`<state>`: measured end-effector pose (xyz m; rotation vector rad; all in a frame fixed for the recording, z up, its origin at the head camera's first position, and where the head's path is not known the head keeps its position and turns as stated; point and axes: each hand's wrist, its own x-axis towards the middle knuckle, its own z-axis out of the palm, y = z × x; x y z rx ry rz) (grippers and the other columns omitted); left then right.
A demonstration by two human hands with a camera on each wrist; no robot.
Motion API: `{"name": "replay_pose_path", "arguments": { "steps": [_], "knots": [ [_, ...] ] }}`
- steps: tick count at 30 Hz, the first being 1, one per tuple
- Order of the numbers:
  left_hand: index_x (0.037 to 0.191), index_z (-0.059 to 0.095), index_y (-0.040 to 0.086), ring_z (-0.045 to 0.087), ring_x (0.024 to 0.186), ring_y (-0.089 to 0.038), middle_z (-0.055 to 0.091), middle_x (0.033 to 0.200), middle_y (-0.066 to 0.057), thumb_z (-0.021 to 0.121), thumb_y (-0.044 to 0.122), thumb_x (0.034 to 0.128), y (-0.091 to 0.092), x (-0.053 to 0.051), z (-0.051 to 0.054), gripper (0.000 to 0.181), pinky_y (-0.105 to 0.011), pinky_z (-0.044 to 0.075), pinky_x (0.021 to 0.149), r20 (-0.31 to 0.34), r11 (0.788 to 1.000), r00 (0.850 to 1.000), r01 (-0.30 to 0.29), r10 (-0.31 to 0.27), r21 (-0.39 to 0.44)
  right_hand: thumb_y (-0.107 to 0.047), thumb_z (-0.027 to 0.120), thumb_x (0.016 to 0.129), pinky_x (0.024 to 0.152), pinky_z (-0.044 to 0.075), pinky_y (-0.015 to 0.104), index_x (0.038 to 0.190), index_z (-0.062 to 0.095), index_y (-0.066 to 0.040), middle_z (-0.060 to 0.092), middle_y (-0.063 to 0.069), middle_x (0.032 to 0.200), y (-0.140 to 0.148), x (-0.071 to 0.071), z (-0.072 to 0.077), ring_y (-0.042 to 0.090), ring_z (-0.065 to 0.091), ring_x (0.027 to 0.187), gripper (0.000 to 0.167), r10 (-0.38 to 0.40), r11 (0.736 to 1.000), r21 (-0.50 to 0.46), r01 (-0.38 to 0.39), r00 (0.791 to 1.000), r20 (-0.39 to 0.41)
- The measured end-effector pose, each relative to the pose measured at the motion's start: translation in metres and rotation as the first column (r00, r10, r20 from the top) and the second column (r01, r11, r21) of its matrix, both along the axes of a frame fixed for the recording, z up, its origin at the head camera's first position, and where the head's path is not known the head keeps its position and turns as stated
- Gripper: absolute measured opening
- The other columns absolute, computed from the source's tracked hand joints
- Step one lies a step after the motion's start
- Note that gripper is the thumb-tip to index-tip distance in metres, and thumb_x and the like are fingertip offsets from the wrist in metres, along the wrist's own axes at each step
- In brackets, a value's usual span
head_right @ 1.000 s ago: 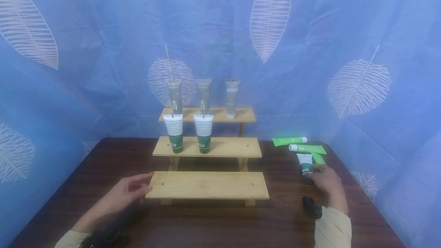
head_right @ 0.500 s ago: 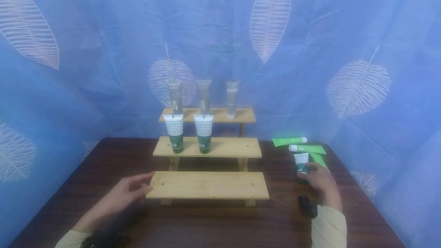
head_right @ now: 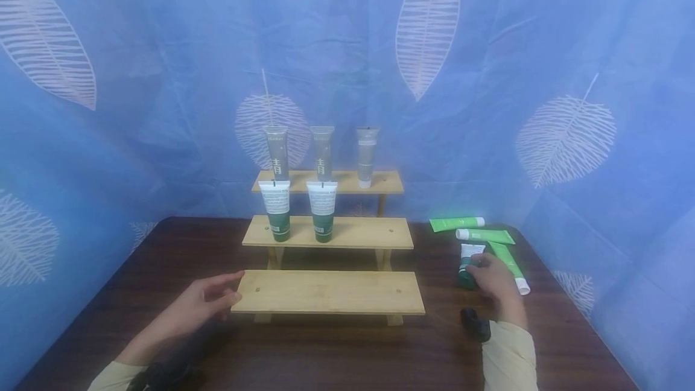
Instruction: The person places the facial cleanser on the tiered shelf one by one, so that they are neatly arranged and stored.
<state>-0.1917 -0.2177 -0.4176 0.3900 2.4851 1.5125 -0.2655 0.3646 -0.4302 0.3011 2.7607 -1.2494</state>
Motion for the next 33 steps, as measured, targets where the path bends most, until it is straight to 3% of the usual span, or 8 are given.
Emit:
{"name": "replay_pose_path", "arguments": {
  "steps": [10,18,24,30,33],
  "knots": [
    [0.151,0.044,-0.005,0.061,0.069,-0.024,0.066,0.083,-0.008,0.067,0.025,0.1003,0.002,0.001,-0.001,0.063,-0.035,0.050,0.067,0.016,0.999,0.999,-0.041,0.041,-0.014,-0.018,0.056,0.103,0.066,0.058,0.037,0.143,0.039,0.007,0.048,0.039,0.131,-0.011,-0.005,-0.001,0.027,0.063,0.090,0.050,0.002,0.998,-0.062,-0.001,1.000,0.016],
    [0.151,0.044,-0.005,0.061,0.068,-0.024,0.066,0.082,-0.007,0.067,0.023,0.1003,0.002,0.000,0.000,0.062,-0.034,0.050,0.066,0.010,0.999,0.999,-0.037,0.037,-0.016,-0.017,0.056,0.101,0.065,0.059,0.038,0.148,0.015,0.014,0.046,0.045,0.129,-0.015,-0.003,0.003,0.033,0.066,0.092,0.069,-0.005,0.998,-0.062,0.004,1.000,-0.023],
    [0.151,0.045,-0.004,0.061,0.068,-0.024,0.066,0.081,-0.006,0.067,0.024,0.1004,0.002,-0.001,0.000,0.062,-0.035,0.050,0.066,0.008,0.999,0.999,-0.039,0.039,-0.018,-0.021,0.055,0.105,0.067,0.059,0.040,0.153,0.010,0.014,0.042,0.047,0.139,-0.020,0.003,0.019,0.028,0.070,0.088,0.074,0.032,0.997,-0.069,-0.043,0.988,-0.152],
    [0.151,0.045,-0.004,0.061,0.069,-0.024,0.065,0.081,-0.006,0.067,0.023,0.1004,0.002,0.000,0.001,0.062,-0.036,0.050,0.068,0.011,0.999,0.999,-0.044,0.044,-0.014,-0.028,0.061,0.103,0.071,0.059,0.036,0.155,0.018,0.009,0.042,0.041,0.144,-0.035,0.006,0.042,0.039,0.065,0.112,0.077,0.051,0.995,-0.070,-0.073,0.959,-0.278],
    [0.151,0.044,-0.004,0.061,0.069,-0.024,0.065,0.081,-0.006,0.066,0.024,0.1005,0.003,0.000,0.001,0.062,-0.036,0.050,0.068,0.010,0.999,0.999,-0.042,0.042,-0.016,-0.029,0.063,0.102,0.072,0.058,0.030,0.156,0.020,0.007,0.043,0.037,0.145,-0.044,0.006,0.052,0.018,0.066,0.108,0.077,0.067,0.992,-0.082,-0.099,0.941,-0.333]
  ]
}}
